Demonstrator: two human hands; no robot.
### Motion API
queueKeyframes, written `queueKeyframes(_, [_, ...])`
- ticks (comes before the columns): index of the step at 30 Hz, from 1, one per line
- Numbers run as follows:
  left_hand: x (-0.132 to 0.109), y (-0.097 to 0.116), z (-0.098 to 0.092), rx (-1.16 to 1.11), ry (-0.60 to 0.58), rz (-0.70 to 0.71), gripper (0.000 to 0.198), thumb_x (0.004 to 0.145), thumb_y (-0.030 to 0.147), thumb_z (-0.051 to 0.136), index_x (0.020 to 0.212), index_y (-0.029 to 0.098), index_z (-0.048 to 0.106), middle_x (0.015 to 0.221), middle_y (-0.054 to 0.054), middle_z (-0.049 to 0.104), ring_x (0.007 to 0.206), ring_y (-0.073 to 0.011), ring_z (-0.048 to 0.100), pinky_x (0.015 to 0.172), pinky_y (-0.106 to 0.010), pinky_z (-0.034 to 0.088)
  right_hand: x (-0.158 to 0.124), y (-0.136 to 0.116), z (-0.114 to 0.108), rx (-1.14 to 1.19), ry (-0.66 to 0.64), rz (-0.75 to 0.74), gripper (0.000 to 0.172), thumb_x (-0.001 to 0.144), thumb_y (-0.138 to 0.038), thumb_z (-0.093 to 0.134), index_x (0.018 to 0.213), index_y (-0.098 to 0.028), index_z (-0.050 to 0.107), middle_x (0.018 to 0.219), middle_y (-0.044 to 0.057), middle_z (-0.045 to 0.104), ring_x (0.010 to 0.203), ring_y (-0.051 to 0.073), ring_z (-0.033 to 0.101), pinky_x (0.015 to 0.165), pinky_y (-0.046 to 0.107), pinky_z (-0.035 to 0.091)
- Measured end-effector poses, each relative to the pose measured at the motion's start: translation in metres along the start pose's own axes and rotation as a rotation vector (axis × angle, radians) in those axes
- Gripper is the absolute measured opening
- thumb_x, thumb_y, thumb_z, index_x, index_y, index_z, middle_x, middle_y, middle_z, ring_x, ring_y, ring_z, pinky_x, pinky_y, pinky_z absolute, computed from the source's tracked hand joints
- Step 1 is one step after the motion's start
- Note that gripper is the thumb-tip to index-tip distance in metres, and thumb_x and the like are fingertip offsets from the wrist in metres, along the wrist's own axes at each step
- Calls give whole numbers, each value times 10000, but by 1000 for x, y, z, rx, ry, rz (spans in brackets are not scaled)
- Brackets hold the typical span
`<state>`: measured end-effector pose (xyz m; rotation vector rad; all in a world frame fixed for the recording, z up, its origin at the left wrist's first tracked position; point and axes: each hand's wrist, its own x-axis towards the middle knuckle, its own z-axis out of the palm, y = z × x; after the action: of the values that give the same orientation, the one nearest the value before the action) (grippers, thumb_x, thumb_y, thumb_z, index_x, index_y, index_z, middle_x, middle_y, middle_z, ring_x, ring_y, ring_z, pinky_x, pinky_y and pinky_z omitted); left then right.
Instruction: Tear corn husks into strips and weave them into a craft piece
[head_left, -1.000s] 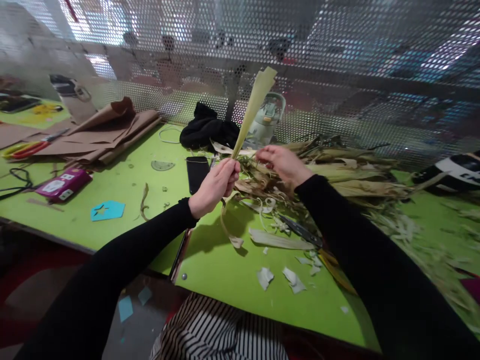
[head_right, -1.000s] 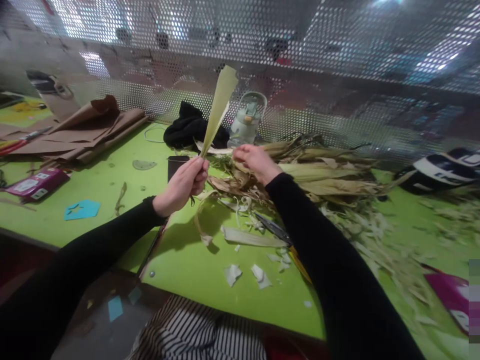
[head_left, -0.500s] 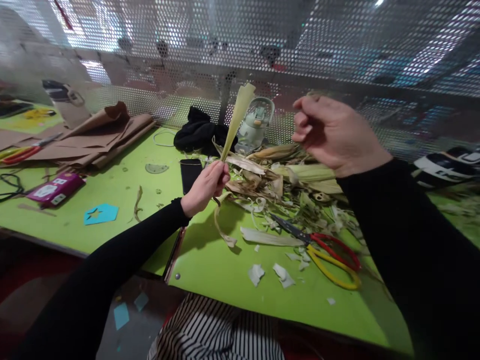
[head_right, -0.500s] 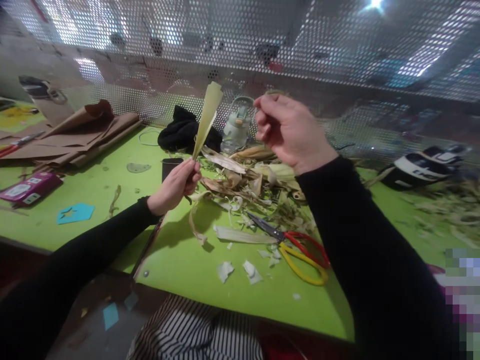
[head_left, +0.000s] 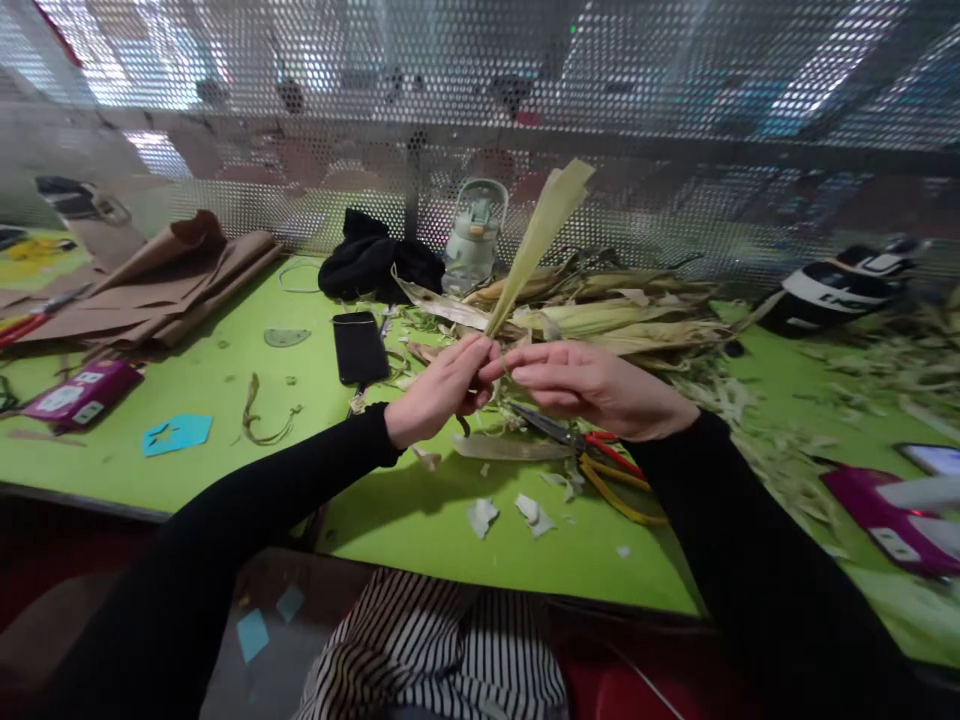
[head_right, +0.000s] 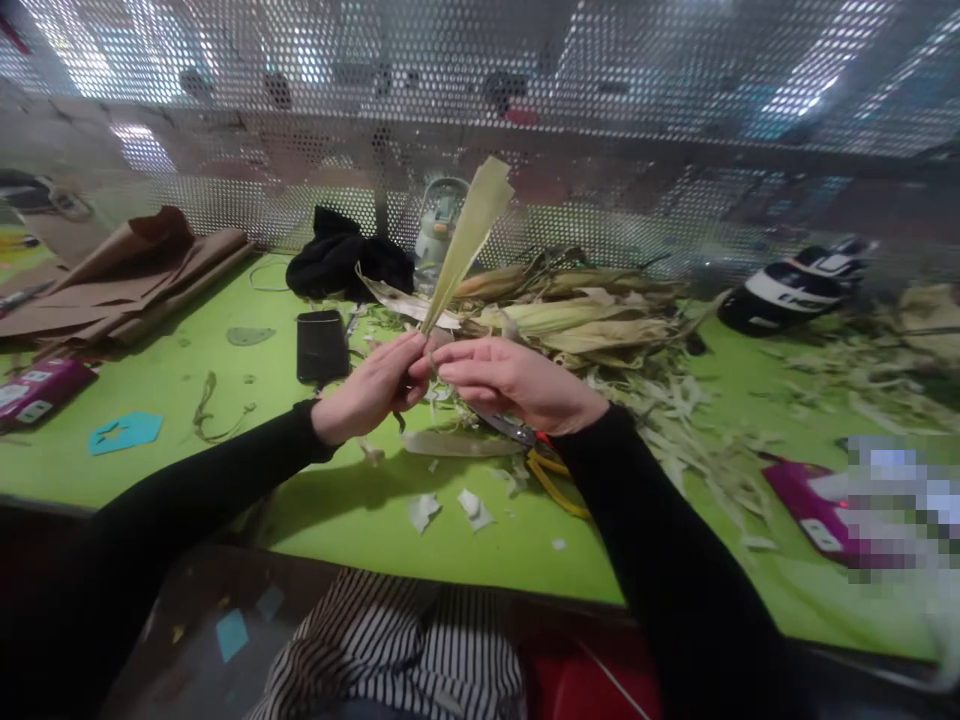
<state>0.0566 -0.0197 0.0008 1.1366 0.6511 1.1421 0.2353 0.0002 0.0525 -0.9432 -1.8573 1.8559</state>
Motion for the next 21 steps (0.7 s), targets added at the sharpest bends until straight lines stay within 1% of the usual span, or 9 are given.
queueKeyframes(2, [2,-6,0,-27,19,-40,293,1018,343,414,774,184,448,538,78,386,403,-37,332,385,-141,201,-1,12,-2,110,27,-37,215,879,-283,659,1065,-176,680,493,-116,306,431,59,169,395,192,158])
queueKeyframes(4, [4,-12,-1,-75,45,-112,281,1020,332,408,787,183,458,586,53,484,427,-40,408,384,-135,220,3,25,-1,232,175,-166,175,870,-308,672,1008,-200,659,507,-110,368,418,58,227,391,176,234])
queueKeyframes(6, [6,-18,-1,-122,77,-194,274,1024,307,387,796,180,470,700,11,599,524,-56,547,411,-128,316,11,36,0,352,370,-302,163,835,-329,715,917,-230,615,599,-83,514,469,61,407,453,167,386])
queueKeyframes(8, [6,-24,1,-154,106,-251,289,1030,276,361,788,174,481,780,-20,664,647,-76,639,521,-147,460,20,46,3,422,484,-365,217,790,-313,758,879,-252,570,750,-60,635,629,75,581,605,172,512])
queueKeyframes(9, [6,-26,1,-165,116,-270,302,1033,266,351,780,171,486,795,-30,681,694,-84,661,597,-169,512,24,50,4,438,511,-378,239,778,-302,769,875,-260,555,813,-55,669,710,80,628,679,176,540])
queueKeyframes(11, [6,-31,3,-182,121,-296,322,1038,250,340,768,166,494,803,-41,702,742,-93,680,719,-209,553,29,55,5,460,545,-401,253,775,-287,769,873,-271,535,874,-58,700,801,81,667,776,183,558])
queueKeyframes(12, [5,-33,4,-187,121,-307,330,1039,245,337,759,165,493,794,-42,706,742,-93,682,742,-214,554,30,57,6,470,559,-414,252,779,-282,765,867,-273,528,882,-62,708,818,79,675,801,184,560])
queueKeyframes(17, [5,-38,5,-186,88,-368,337,1033,237,344,731,169,479,746,-41,706,725,-91,678,728,-190,526,29,56,10,508,578,-461,263,794,-267,764,865,-274,511,932,-74,733,895,62,690,893,180,547])
queueKeyframes(21, [3,-35,5,-214,52,-403,320,1029,241,344,757,166,494,685,-16,653,695,-100,679,749,-219,547,26,54,10,473,574,-461,286,806,-311,762,887,-289,488,965,-75,738,976,92,694,873,232,575])
